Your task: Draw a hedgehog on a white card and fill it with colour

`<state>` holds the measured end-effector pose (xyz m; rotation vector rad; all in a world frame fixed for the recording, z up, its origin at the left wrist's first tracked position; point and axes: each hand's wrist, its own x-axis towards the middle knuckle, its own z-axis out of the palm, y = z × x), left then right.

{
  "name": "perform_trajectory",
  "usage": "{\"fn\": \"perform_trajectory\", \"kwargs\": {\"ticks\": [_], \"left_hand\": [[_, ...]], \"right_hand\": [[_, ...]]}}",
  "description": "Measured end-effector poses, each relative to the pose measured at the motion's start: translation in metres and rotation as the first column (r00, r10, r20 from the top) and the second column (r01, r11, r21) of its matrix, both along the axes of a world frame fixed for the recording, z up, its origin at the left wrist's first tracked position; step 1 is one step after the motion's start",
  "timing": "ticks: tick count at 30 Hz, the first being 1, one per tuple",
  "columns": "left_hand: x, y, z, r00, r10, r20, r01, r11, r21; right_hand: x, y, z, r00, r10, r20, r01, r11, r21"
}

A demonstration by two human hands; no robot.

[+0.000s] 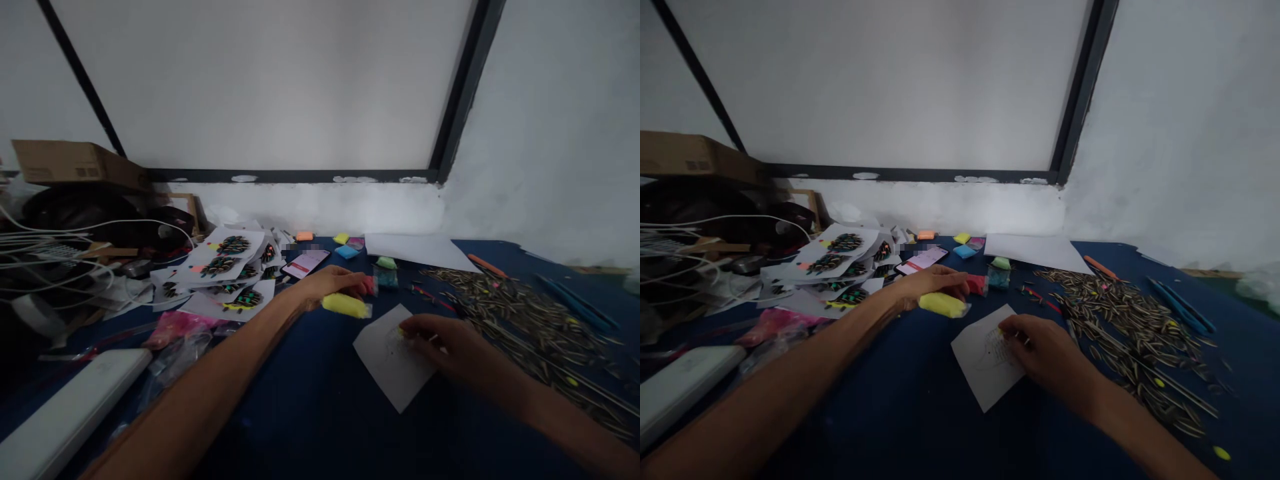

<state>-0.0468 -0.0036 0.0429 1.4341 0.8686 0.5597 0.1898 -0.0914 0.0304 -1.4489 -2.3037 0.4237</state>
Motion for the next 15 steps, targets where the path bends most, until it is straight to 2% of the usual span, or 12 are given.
{"fn": "perform_trajectory", "kwargs": {"ticks": [1,3,7,12,15], "left_hand": [[0.002,-0.001,-0.003,0.998,-0.022,0.055,0.025,0.999,-0.045],[0.007,-0.004,-0.01,0.994,-0.103,0.034,0.106,0.99,-0.089],[0.02,-0.008,-0.013,0.953,-0.23,-0.197,0.214,0.972,-0.098],[0.025,-0.012,-0.008,0.935,-0.156,-0.319,0.129,0.986,-0.105],[0.026,-0.015,-0.006,0.936,-0.132,-0.326,0.098,0.988,-0.119]], "right_hand": [[-0.001,0.0,0.001,1.0,-0.001,-0.01,0.001,1.0,0.006],[-0.003,0.0,0.0,0.999,-0.016,-0.042,0.018,0.999,0.041],[-0.003,0.002,-0.006,0.998,-0.03,-0.059,0.037,0.993,0.111],[0.0,0.001,-0.007,0.963,-0.208,0.171,0.177,0.967,0.184],[-0.001,0.0,-0.009,0.949,-0.222,0.224,0.184,0.966,0.182]]}}
